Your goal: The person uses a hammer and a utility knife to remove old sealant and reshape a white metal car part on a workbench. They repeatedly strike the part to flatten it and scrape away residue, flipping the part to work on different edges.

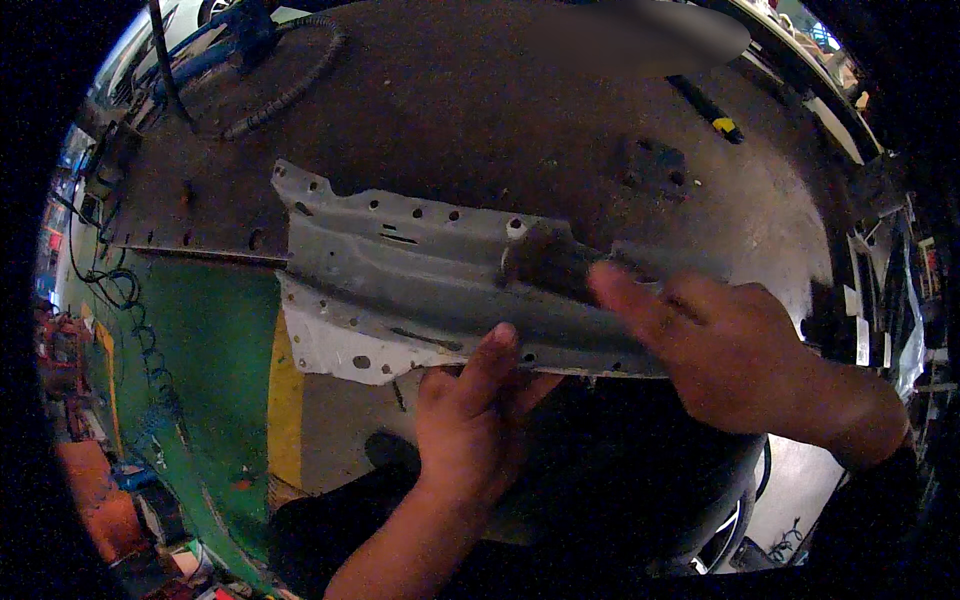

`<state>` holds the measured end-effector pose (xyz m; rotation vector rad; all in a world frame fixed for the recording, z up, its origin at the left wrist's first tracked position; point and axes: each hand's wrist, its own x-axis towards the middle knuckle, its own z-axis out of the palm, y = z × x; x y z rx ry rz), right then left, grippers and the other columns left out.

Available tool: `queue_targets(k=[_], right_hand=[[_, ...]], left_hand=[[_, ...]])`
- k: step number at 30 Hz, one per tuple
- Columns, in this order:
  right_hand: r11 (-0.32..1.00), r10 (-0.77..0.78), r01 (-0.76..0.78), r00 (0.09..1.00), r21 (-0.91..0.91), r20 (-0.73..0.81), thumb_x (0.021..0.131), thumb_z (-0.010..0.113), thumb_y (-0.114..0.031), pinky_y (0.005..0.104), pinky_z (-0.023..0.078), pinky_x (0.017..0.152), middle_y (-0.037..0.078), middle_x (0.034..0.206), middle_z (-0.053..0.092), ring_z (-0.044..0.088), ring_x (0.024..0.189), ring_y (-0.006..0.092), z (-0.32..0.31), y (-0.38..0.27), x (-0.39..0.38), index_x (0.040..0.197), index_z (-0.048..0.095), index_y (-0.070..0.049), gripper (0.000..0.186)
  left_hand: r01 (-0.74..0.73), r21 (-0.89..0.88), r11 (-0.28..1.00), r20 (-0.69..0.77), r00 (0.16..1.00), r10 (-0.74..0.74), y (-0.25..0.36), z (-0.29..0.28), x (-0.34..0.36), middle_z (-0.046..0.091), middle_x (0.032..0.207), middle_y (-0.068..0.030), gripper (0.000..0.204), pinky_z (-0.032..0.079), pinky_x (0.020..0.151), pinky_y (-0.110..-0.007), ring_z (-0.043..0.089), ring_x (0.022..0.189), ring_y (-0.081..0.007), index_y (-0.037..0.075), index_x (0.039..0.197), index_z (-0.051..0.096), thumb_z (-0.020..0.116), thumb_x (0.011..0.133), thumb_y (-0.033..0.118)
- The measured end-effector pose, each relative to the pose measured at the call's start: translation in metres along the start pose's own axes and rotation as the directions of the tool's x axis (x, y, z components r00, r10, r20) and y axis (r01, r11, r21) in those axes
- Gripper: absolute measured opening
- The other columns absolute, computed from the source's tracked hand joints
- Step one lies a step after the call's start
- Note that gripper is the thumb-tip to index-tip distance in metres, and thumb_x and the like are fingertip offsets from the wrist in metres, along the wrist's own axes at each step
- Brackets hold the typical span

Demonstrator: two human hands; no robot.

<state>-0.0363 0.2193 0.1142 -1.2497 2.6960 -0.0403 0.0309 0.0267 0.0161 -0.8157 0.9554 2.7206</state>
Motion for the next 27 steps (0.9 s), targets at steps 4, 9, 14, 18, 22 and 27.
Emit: queue_targets(k=[4, 9, 14, 18, 22, 27], right_hand=[[0.999, 0.033, -0.029, 0.992, -0.04, 0.12, 0.079, 0.06, -0.005, 0.0424, 0.051, 0.052, 0.011, 0.079, 0.056, 0.06, 0.06, 0.0316, -0.013, -0.002, 0.005, 0.15, 0.032, -0.02, 0.078], [0.999, 0.051, -0.051, 0.999, -0.001, 0.004, 0.079, 0.059, -0.003, 0.0413, 0.051, 0.052, 0.011, 0.079, 0.056, 0.06, 0.06, 0.0314, 0.002, 0.003, -0.01, 0.15, 0.03, -0.02, 0.079], [0.996, 0.074, -0.076, 0.996, 0.049, 0.04, 0.08, 0.059, -0.005, 0.0411, 0.052, 0.054, 0.01, 0.079, 0.056, 0.061, 0.064, 0.0314, -0.007, 0.003, -0.007, 0.149, 0.032, -0.02, 0.077], [0.991, 0.111, -0.1, 0.987, -0.092, 0.12, 0.08, 0.06, -0.005, 0.0413, 0.052, 0.056, 0.011, 0.08, 0.058, 0.062, 0.067, 0.0313, -0.007, 0.002, -0.009, 0.149, 0.032, -0.019, 0.076], [0.995, 0.101, -0.102, 0.994, 0.02, 0.052, 0.08, 0.059, -0.004, 0.0422, 0.052, 0.056, 0.011, 0.083, 0.059, 0.062, 0.068, 0.0324, -0.012, -0.001, -0.007, 0.149, 0.032, -0.02, 0.076], [0.991, 0.13, -0.129, 0.984, -0.023, 0.125, 0.079, 0.059, -0.002, 0.0431, 0.052, 0.056, 0.012, 0.084, 0.06, 0.063, 0.067, 0.0341, -0.004, 0.001, -0.006, 0.149, 0.032, -0.018, 0.077]], left_hand=[[0.002, 0.023, 1.0, -0.015, 1.0, -0.001, 0.0, -0.002, 0.001, 0.063, 0.108, -0.0142, 0.037, 0.058, 0.084, -0.04, 0.066, 0.098, -0.025, -0.005, 0.115, 0.053, 0.066, 0.091, 0.019], [-0.057, 0.0, 0.998, 0.036, 0.998, 0.057, -0.005, 0.007, -0.001, 0.063, 0.11, -0.0145, 0.037, 0.058, 0.084, -0.039, 0.066, 0.099, -0.0253, -0.005, 0.117, 0.052, 0.065, 0.091, 0.019], [-0.032, 0.007, 0.999, -0.012, 0.999, 0.032, -0.002, 0.005, -0.003, 0.063, 0.109, -0.0146, 0.037, 0.058, 0.085, -0.04, 0.066, 0.098, -0.0257, -0.004, 0.117, 0.052, 0.065, 0.091, 0.018], [-0.034, -0.06, 0.998, 0.056, 0.998, 0.037, -0.005, 0.002, 0.003, 0.063, 0.11, -0.0153, 0.037, 0.057, 0.087, -0.041, 0.066, 0.099, -0.0269, -0.004, 0.119, 0.051, 0.065, 0.091, 0.017], [-0.026, -0.007, 1.0, -0.012, 1.0, 0.026, 0.003, 0.005, -0.003, 0.063, 0.111, -0.0164, 0.038, 0.058, 0.087, -0.041, 0.066, 0.1, -0.0279, -0.005, 0.119, 0.051, 0.065, 0.091, 0.017], [-0.017, -0.037, 0.999, 0.0, 1.0, 0.017, 0.004, 0.007, -0.003, 0.064, 0.11, -0.017, 0.037, 0.058, 0.086, -0.042, 0.066, 0.1, -0.0282, -0.008, 0.115, 0.052, 0.065, 0.091, 0.017]])
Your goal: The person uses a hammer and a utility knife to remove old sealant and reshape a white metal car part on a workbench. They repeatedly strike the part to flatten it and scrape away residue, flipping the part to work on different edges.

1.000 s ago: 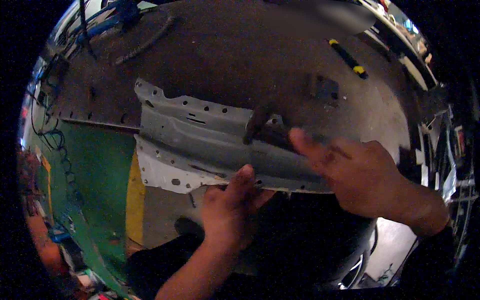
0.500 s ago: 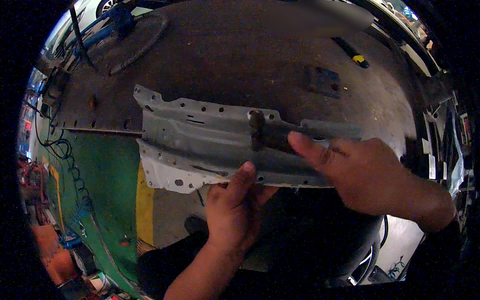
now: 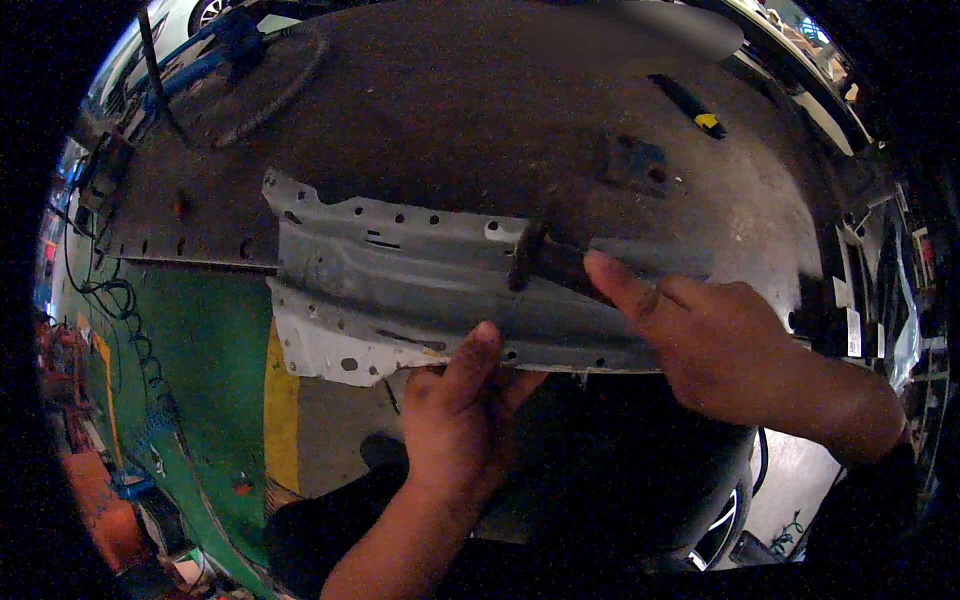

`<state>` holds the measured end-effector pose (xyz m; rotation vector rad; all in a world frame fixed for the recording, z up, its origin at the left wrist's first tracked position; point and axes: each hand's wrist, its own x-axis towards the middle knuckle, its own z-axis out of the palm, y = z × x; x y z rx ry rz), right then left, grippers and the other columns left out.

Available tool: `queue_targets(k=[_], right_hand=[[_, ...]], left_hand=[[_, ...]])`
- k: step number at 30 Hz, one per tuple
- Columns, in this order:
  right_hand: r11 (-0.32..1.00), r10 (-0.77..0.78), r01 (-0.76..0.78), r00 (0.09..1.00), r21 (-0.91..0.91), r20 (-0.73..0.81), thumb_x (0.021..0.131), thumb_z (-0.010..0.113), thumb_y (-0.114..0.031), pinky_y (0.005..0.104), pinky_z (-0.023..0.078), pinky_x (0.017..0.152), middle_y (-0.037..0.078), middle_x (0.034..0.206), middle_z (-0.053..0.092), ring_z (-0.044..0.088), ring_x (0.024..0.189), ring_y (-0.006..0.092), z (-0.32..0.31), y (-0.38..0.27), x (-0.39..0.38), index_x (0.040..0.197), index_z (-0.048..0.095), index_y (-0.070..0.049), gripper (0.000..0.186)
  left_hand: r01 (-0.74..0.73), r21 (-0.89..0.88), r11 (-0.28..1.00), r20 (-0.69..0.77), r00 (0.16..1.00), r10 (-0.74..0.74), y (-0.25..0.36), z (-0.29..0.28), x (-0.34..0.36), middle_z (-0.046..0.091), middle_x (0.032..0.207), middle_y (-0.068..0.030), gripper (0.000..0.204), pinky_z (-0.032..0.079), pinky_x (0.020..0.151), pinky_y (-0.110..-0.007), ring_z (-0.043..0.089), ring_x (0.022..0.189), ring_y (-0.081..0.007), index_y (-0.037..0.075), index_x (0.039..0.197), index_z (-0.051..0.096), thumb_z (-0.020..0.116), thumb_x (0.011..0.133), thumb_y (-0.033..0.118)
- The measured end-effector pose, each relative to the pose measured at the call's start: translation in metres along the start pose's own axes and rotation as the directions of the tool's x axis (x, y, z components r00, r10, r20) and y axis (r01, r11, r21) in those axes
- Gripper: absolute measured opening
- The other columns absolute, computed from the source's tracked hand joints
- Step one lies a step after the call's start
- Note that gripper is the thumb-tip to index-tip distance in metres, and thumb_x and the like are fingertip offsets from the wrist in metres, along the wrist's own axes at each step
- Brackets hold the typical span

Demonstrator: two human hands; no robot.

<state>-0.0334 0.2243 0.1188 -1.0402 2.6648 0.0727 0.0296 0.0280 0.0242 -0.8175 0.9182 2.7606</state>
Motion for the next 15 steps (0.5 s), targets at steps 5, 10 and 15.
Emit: queue_targets(k=[5, 10, 15], right_hand=[[0.998, -0.039, 0.046, 0.986, 0.043, -0.161, 0.08, 0.059, -0.002, 0.0439, 0.052, 0.056, 0.014, 0.084, 0.06, 0.063, 0.066, 0.035, 0.002, 0.001, -0.008, 0.149, 0.033, -0.018, 0.075], [1.0, -0.002, 0.002, 1.0, -0.002, -0.006, 0.083, 0.06, -0.006, 0.0441, 0.052, 0.056, 0.014, 0.083, 0.061, 0.062, 0.066, 0.0351, -0.007, 0.0, -0.002, 0.148, 0.034, -0.018, 0.071], [0.999, -0.038, 0.036, 0.99, -0.021, -0.137, 0.084, 0.06, -0.007, 0.0426, 0.051, 0.055, 0.011, 0.082, 0.061, 0.063, 0.067, 0.0315, 0.006, 0.007, -0.014, 0.147, 0.034, -0.011, 0.069]], left_hand=[[-0.022, 0.037, 0.999, -0.02, 1.0, 0.023, 0.001, 0.001, -0.002, 0.064, 0.108, -0.0163, 0.034, 0.059, 0.086, -0.04, 0.067, 0.098, -0.0272, -0.007, 0.113, 0.054, 0.065, 0.092, 0.017], [0.015, 0.023, 1.0, -0.039, 0.999, -0.014, 0.0, -0.001, 0.001, 0.065, 0.108, -0.0157, 0.033, 0.059, 0.085, -0.04, 0.066, 0.099, -0.0266, -0.006, 0.112, 0.055, 0.065, 0.091, 0.018], [-0.048, 0.019, 0.999, 0.012, 0.999, 0.047, -0.005, 0.005, -0.001, 0.064, 0.111, -0.0147, 0.036, 0.059, 0.084, -0.04, 0.066, 0.1, -0.0262, -0.004, 0.116, 0.053, 0.066, 0.091, 0.018]])
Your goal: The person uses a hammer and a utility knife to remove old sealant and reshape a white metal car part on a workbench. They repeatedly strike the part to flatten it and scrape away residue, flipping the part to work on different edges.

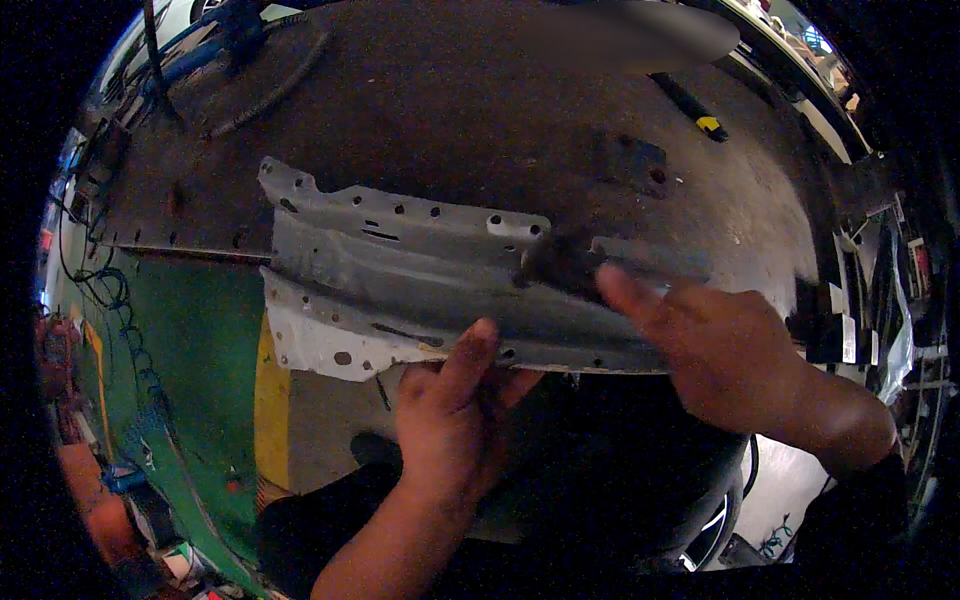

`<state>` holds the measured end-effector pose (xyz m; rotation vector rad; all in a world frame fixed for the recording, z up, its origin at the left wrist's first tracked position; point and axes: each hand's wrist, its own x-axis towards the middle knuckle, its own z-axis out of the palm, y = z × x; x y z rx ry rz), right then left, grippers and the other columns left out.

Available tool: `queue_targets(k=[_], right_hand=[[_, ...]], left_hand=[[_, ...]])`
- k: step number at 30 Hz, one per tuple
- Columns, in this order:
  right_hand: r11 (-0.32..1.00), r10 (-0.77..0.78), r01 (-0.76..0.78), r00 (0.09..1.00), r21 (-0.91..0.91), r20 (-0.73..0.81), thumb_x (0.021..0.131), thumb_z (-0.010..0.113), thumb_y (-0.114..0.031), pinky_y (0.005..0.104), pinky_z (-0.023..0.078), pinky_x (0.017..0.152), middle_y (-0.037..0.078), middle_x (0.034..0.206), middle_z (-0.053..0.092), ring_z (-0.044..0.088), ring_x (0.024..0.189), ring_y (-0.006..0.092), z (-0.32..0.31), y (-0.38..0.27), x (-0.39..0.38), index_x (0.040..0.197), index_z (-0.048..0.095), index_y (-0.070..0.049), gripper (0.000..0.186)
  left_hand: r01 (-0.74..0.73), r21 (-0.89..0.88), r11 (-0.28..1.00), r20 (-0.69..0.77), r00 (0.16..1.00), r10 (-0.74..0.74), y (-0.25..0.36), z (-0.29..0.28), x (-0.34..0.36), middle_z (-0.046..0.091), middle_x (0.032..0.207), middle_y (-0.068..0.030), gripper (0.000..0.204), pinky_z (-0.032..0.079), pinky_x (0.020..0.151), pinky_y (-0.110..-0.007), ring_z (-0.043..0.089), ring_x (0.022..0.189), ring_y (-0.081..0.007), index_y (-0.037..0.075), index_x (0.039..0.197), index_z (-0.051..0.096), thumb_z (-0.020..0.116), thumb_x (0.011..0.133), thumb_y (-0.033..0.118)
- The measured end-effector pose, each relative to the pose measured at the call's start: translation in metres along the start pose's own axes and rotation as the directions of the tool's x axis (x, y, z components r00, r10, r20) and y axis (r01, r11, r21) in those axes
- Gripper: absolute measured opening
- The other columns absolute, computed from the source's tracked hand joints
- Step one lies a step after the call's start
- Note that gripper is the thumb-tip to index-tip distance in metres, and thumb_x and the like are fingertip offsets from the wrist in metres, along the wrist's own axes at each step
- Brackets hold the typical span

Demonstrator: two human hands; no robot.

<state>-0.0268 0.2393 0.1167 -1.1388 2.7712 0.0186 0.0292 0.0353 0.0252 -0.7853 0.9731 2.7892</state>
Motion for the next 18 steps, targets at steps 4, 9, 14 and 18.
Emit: queue_targets(k=[4, 9, 14, 18], right_hand=[[0.998, -0.007, 0.013, 0.993, -0.054, 0.114, 0.085, 0.06, -0.01, 0.041, 0.051, 0.055, 0.01, 0.082, 0.061, 0.063, 0.068, 0.0295, -0.011, 0.003, 0.007, 0.147, 0.033, -0.005, 0.068], [0.992, 0.029, -0.019, 0.997, -0.129, 0.075, 0.084, 0.062, -0.013, 0.0409, 0.051, 0.056, 0.011, 0.083, 0.061, 0.063, 0.071, 0.0308, 0.003, 0.008, -0.01, 0.148, 0.031, -0.009, 0.072], [0.996, 0.074, -0.071, 0.996, -0.055, 0.057, 0.084, 0.061, -0.01, 0.0429, 0.052, 0.057, 0.011, 0.084, 0.062, 0.064, 0.073, 0.0328, -0.002, 0.005, -0.004, 0.15, 0.03, -0.018, 0.073], [0.998, 0.061, -0.057, 0.988, -0.028, 0.143, 0.083, 0.058, -0.005, 0.0449, 0.053, 0.059, 0.013, 0.083, 0.061, 0.064, 0.074, 0.034, -0.001, 0.001, 0.001, 0.15, 0.03, -0.022, 0.075]], left_hand=[[0.044, -0.001, 0.999, -0.004, 0.999, -0.044, 0.0, -0.004, 0.001, 0.063, 0.113, -0.0144, 0.039, 0.059, 0.084, -0.04, 0.065, 0.102, -0.0264, -0.003, 0.12, 0.051, 0.066, 0.09, 0.018], [0.014, 0.014, 1.0, -0.002, 1.0, -0.014, -0.007, 0.005, -0.001, 0.062, 0.114, -0.0142, 0.042, 0.059, 0.083, -0.039, 0.065, 0.102, -0.026, -0.003, 0.121, 0.05, 0.067, 0.09, 0.019], [0.022, 0.014, 1.0, -0.028, 0.999, -0.022, -0.01, 0.003, 0.0, 0.063, 0.112, -0.0145, 0.038, 0.059, 0.083, -0.038, 0.066, 0.099, -0.0258, -0.003, 0.119, 0.052, 0.066, 0.091, 0.018], [0.022, 0.03, 0.999, -0.019, 1.0, -0.021, -0.009, 0.006, 0.001, 0.064, 0.11, -0.015, 0.035, 0.059, 0.083, -0.038, 0.067, 0.097, -0.0258, -0.004, 0.116, 0.054, 0.065, 0.091, 0.017]])
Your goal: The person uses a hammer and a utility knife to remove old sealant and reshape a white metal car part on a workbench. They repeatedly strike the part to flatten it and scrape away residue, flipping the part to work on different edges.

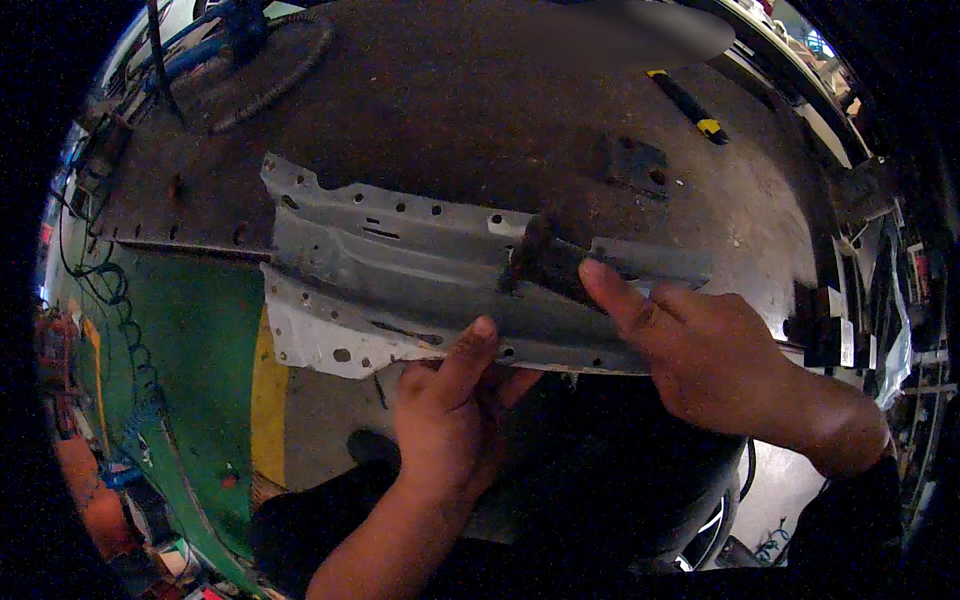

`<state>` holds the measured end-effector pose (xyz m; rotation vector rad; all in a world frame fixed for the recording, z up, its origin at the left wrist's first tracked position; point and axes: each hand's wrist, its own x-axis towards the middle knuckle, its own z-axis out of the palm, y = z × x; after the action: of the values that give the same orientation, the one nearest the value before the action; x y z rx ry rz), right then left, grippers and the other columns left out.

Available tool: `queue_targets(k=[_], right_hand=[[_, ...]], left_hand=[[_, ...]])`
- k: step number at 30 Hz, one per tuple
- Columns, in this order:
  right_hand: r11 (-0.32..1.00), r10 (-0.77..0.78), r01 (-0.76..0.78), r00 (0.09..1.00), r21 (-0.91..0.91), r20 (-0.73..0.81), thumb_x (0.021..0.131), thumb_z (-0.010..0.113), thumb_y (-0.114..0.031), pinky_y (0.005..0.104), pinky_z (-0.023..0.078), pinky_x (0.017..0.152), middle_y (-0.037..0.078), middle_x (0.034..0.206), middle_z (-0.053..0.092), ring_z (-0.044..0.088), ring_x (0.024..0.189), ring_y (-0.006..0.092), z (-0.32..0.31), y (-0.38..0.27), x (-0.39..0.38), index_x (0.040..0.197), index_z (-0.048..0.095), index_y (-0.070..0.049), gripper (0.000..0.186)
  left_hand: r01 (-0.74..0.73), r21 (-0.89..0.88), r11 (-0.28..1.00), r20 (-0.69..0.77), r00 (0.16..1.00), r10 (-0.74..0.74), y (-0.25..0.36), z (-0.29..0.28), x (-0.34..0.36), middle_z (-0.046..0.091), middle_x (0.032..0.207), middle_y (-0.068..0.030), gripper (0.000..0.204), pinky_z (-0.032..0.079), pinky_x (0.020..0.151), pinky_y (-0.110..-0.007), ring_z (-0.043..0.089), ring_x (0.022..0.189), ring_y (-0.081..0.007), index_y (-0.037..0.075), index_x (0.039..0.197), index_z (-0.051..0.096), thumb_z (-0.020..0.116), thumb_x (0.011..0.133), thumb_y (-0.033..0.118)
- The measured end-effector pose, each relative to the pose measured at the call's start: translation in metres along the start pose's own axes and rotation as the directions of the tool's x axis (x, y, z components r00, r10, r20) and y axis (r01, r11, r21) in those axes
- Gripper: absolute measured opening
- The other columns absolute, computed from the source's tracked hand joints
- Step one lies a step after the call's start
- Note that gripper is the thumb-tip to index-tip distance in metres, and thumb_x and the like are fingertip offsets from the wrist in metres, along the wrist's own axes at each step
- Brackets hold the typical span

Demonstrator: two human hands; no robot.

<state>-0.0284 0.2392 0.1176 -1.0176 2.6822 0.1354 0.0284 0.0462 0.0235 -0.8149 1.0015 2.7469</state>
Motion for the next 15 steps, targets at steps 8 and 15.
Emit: queue_targets(k=[8, 15], right_hand=[[1.0, 0.005, -0.005, 1.0, -0.015, 0.025, 0.085, 0.059, -0.008, 0.0456, 0.053, 0.064, 0.015, 0.088, 0.063, 0.065, 0.08, 0.0344, 0.0, -0.001, 0.008, 0.15, 0.031, -0.02, 0.071], [0.999, 0.01, -0.005, 0.994, 0.044, -0.108, 0.086, 0.059, -0.01, 0.0446, 0.053, 0.06, 0.014, 0.09, 0.063, 0.065, 0.072, 0.0335, -0.006, -0.006, 0.007, 0.149, 0.032, -0.019, 0.069]], left_hand=[[0.032, 0.007, 0.999, -0.045, 0.998, -0.032, 0.002, -0.002, -0.001, 0.065, 0.108, -0.0144, 0.034, 0.06, 0.082, -0.038, 0.067, 0.097, -0.0253, -0.004, 0.114, 0.055, 0.066, 0.091, 0.018], [0.011, 0.016, 1.0, -0.015, 1.0, -0.011, 0.004, -0.003, 0.0, 0.064, 0.108, -0.0143, 0.033, 0.059, 0.083, -0.038, 0.067, 0.097, -0.0249, -0.005, 0.112, 0.056, 0.067, 0.091, 0.018]])
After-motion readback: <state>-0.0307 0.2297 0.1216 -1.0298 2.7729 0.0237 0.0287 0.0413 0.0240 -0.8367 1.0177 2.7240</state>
